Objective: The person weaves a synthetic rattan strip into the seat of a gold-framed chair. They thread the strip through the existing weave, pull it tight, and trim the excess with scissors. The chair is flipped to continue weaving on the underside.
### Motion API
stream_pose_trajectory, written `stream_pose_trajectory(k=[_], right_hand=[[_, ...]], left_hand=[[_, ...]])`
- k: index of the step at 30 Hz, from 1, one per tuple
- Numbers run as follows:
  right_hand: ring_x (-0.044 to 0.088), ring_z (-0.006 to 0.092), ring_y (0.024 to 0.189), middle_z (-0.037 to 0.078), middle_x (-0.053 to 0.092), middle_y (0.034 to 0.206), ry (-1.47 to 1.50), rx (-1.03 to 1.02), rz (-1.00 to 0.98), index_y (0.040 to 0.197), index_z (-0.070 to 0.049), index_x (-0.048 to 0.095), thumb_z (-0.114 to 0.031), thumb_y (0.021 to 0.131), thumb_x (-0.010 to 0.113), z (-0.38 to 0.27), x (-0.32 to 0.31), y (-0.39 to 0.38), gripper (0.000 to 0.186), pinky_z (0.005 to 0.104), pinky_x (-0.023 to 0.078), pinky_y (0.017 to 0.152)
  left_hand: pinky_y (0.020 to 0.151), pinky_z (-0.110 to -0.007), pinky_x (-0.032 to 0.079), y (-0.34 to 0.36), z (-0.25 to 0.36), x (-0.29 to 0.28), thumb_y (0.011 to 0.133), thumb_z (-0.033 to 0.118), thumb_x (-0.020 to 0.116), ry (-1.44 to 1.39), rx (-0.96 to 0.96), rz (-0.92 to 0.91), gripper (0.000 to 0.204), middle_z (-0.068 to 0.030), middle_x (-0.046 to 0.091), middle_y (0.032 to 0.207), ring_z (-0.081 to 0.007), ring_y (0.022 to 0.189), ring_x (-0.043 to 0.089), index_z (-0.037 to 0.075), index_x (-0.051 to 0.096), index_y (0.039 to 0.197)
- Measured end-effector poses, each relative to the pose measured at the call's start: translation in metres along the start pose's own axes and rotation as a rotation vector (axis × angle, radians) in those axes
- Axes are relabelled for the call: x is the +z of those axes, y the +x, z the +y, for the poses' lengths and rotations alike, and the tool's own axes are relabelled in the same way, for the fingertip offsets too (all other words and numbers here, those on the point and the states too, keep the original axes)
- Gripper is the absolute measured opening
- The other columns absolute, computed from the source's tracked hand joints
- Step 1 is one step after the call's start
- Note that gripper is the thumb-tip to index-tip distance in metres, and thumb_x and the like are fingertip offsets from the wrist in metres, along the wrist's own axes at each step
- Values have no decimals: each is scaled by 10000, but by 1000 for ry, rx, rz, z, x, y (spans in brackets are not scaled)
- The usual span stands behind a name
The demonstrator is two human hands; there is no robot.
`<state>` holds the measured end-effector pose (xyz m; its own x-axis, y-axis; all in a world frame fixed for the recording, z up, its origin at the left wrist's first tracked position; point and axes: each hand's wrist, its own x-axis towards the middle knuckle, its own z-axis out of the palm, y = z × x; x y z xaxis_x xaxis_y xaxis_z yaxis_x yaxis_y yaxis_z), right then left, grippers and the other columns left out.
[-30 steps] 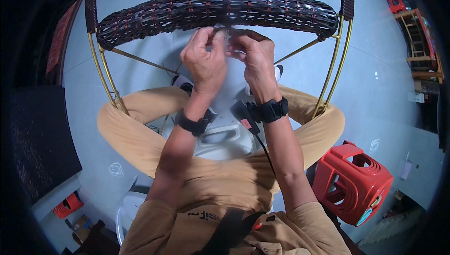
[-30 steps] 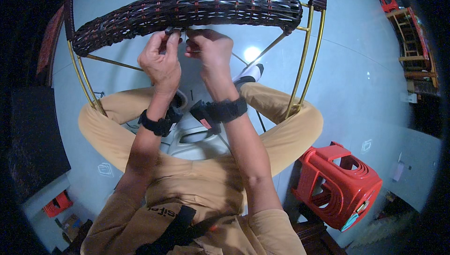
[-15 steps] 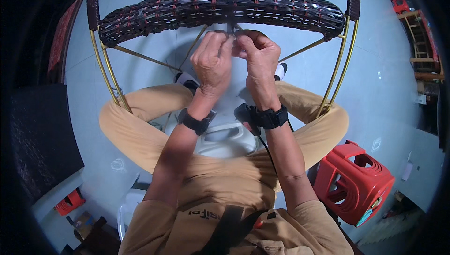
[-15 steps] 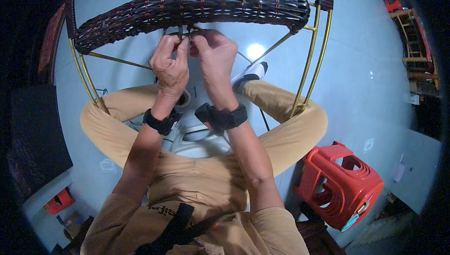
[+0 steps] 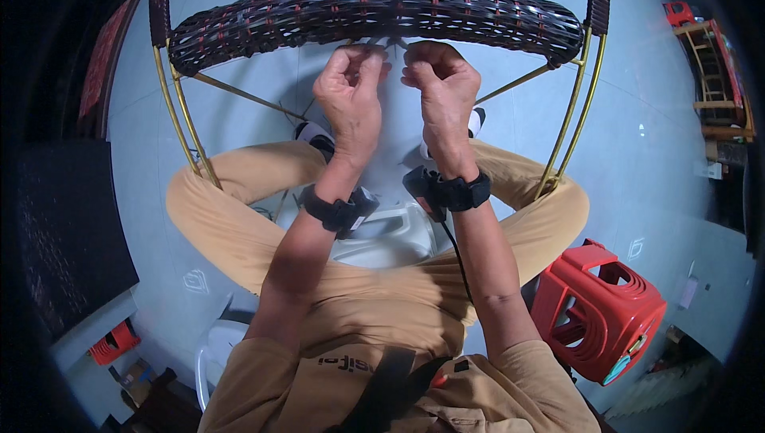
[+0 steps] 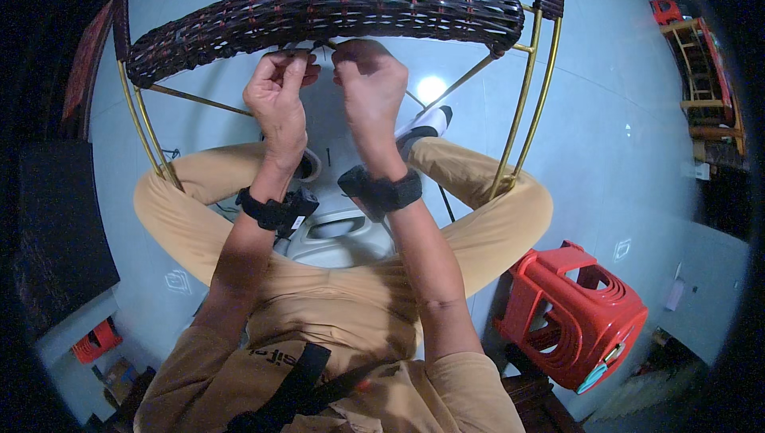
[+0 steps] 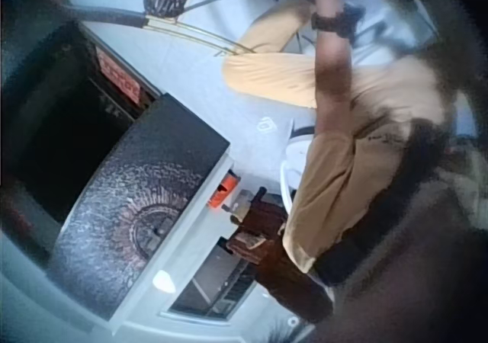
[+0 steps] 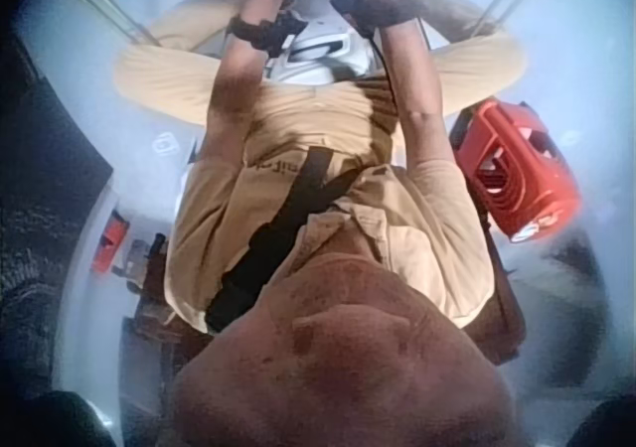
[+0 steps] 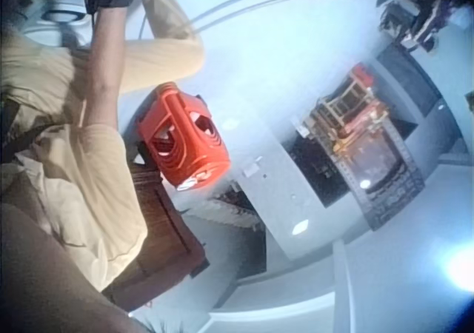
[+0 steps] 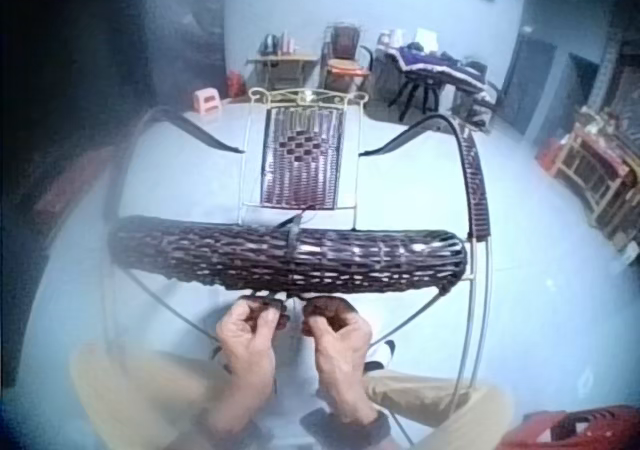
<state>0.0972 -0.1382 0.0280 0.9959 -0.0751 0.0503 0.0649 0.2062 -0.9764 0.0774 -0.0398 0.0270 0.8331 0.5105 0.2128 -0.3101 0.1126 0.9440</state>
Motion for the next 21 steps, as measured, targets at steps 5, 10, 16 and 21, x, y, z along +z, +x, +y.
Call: stream_pose_trajectory(k=[5, 10, 16, 21], right_hand=[[596, 110, 672, 63, 645, 805, -86, -67, 37, 913, 39, 643, 10, 773, 584, 3, 0, -2, 155, 235, 509, 631], [596, 107, 696, 60, 651, 805, -196, -172, 87, 923, 22, 661, 5, 773, 618, 10, 5, 4, 157, 227, 493, 634], [584, 95, 723, 32, 661, 781, -212, -337, -10, 895, -23, 706, -2, 781, 637, 5, 10, 12, 135, 237, 477, 666], [561, 77, 753, 25, 671, 810, 18, -162, -118, 913, -35, 710, -8, 776, 652, 2, 10, 15, 152, 235, 461, 713]], left_hand=[[600, -225, 467, 2, 2, -1, 819, 49, 641, 150, 149, 36, 75, -31, 632, 700, -79, 642, 601, -23, 621, 819], [588, -233, 469, 8, 11, 0, 815, 39, 638, 338, 278, 24, 56, -43, 632, 688, -100, 617, 613, -16, 635, 816], [575, -230, 465, 4, 13, 1, 810, 37, 642, 281, 252, 48, 54, -49, 630, 685, -102, 598, 610, -16, 644, 819], [569, -226, 455, 7, 25, 2, 810, 37, 646, 311, 279, 4, 52, -43, 622, 672, -88, 585, 588, -13, 647, 820]])
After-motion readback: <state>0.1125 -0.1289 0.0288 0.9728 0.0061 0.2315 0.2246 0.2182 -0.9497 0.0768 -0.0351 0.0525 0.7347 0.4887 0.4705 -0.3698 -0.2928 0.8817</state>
